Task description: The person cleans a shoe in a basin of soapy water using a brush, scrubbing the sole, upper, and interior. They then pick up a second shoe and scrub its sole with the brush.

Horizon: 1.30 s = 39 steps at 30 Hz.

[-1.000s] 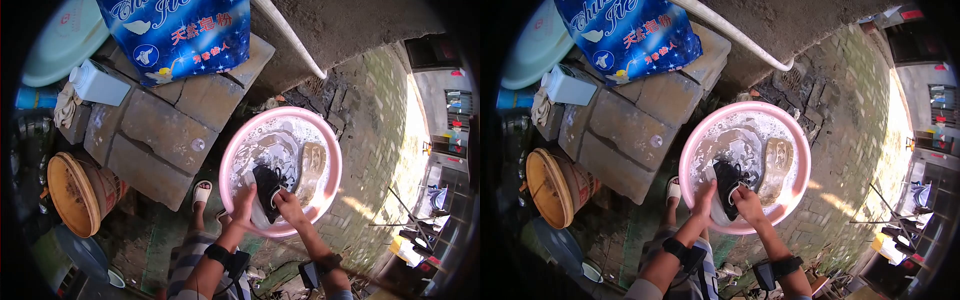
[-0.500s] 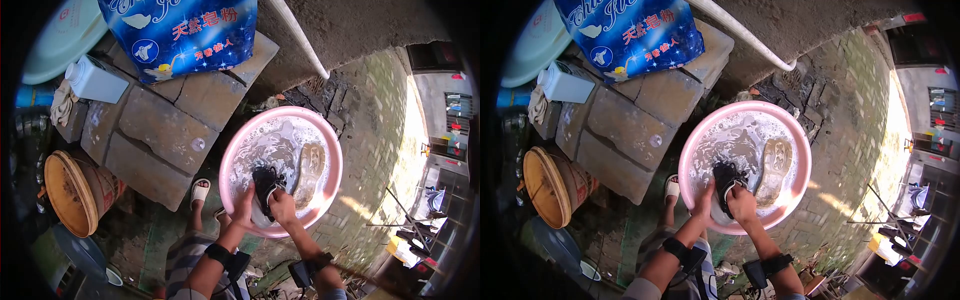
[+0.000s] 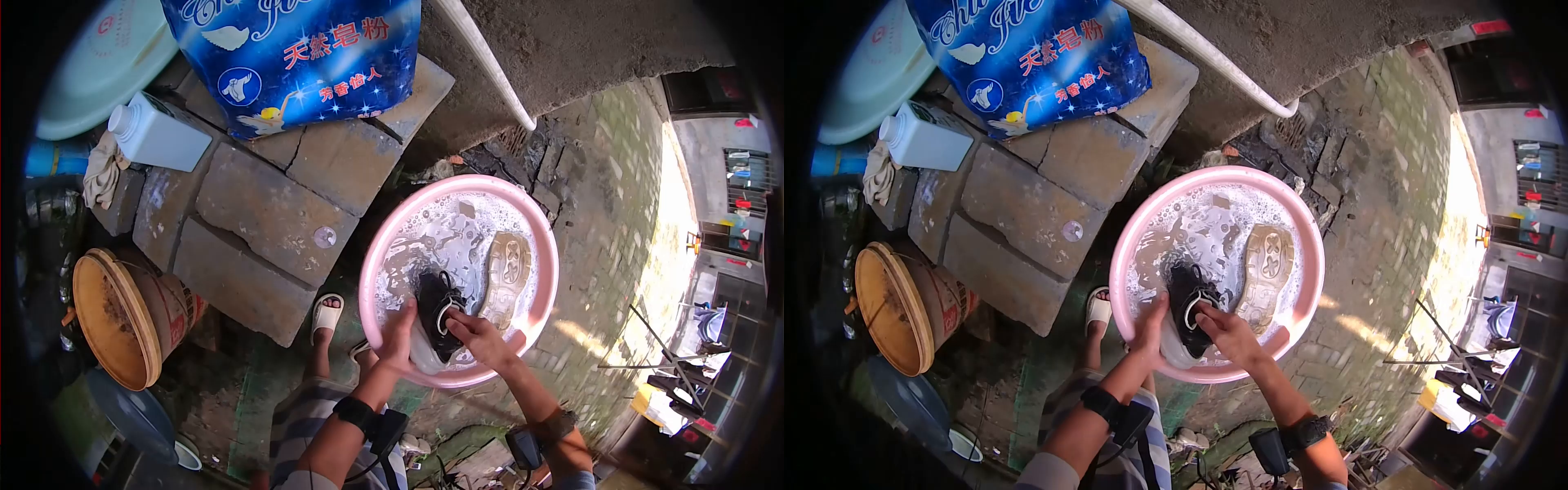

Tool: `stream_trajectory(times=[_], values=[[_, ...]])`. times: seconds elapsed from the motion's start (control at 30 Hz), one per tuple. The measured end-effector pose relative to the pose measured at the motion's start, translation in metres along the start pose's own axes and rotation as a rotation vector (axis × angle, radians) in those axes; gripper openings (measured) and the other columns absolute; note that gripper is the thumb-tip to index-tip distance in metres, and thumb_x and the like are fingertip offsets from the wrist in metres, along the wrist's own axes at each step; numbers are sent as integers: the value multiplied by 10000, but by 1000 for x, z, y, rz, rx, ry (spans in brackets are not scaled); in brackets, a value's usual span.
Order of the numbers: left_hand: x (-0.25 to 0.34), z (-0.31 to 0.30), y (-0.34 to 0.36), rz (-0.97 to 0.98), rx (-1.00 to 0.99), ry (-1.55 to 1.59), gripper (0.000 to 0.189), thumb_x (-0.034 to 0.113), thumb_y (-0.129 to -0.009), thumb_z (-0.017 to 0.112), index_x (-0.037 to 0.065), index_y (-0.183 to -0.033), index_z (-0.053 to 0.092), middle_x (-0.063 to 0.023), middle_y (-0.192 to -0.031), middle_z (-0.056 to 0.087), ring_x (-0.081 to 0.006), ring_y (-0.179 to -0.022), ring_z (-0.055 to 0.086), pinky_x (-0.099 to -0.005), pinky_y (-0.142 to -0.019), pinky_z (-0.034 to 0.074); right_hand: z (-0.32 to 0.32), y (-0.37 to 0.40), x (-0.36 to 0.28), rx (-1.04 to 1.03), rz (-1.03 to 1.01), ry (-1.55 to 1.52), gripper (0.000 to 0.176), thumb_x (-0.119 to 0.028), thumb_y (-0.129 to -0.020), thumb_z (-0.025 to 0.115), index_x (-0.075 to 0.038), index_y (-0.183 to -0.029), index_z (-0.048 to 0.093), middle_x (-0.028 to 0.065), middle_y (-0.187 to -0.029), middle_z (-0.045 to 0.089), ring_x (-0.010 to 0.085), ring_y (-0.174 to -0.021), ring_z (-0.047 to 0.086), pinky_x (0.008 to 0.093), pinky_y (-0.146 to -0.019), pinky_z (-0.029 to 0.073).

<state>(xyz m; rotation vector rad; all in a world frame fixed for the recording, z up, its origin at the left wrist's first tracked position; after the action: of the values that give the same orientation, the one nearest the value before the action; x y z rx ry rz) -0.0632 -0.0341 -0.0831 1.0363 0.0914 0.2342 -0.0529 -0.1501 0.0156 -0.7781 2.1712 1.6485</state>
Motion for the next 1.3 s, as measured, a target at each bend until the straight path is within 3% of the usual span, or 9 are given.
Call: stream_trajectory(times=[0.13,0.23,0.3,0.53,0.63,0.8,0.97,1.17,1.3], values=[[-1,-8,-8,54,52,71,540,491,-842,531,88,-1197,475,-66,-1077,563,-187,-947,551,-335,-831,447,7,-19,0,253,53,265,277,-315,-819,490,-119,-981,600,191,-865,623,385,-811,586,435,-712,464],[-7,1,-7,-50,-35,99,522,472,-847,538,87,-1194,476,-53,-1066,566,-171,-946,547,-335,-825,445,9,-14,14,393,102,353,283,-319,-822,477,-109,-965,602,189,-826,625,381,-804,590,443,-712,461],[13,4,-2,157,-54,-2,513,472,-852,530,88,-1188,480,-48,-1089,554,-155,-953,538,-333,-823,440,12,-16,26,440,72,317,271,-309,-820,483,-104,-953,602,180,-811,628,383,-787,590,443,-705,461],[20,10,16,98,39,-186,546,486,-868,485,69,-1221,460,-67,-1110,543,-164,-947,540,-325,-832,439,-4,36,5,-122,289,-96,490,-306,-899,525,-29,-1290,424,-5,-899,637,119,-795,555,285,-702,431],[16,18,17,52,-13,-145,716,567,-783,555,82,-1286,403,-114,-1210,493,-249,-1084,489,-407,-903,406,-6,41,5,-169,190,-157,480,-285,-906,517,-36,-1303,412,-1,-896,634,120,-787,546,290,-702,431],[20,14,21,78,108,-106,570,483,-865,496,50,-1231,445,-72,-1128,541,-174,-964,549,-313,-830,455,0,-11,7,74,58,67,295,-292,-848,479,-45,-974,579,221,-810,594,348,-777,588,357,-702,455],[-3,-2,-10,53,-11,13,552,489,-850,523,67,-1202,464,-56,-1089,559,-163,-940,555,-313,-787,469,15,-22,31,363,123,282,264,-241,-789,488,-50,-938,594,241,-865,599,412,-847,567,467,-755,444],[4,11,0,64,-32,-14,549,488,-841,539,73,-1194,468,-44,-1077,562,-155,-938,556,-317,-793,470,9,-31,45,167,-115,-390,226,-210,-860,510,-58,-995,609,49,-728,615,158,-605,547,300,-583,436],[14,14,15,51,-44,10,551,463,-854,529,65,-1227,450,-49,-1118,551,-172,-962,554,-320,-807,469,-1,13,6,-142,163,-359,303,-261,-906,511,-102,-1157,573,-61,-600,420,26,-523,349,211,-463,295]])
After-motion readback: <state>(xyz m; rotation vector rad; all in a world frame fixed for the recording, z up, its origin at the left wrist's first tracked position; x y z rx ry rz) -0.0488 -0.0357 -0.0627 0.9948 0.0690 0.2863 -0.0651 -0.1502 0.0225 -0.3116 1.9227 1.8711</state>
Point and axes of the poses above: each hand's wrist, its own y-axis away from the middle knuckle, its own z-axis out of the palm, x = y × z, the point moved 9 cm from there along -y, towards the middle knuckle
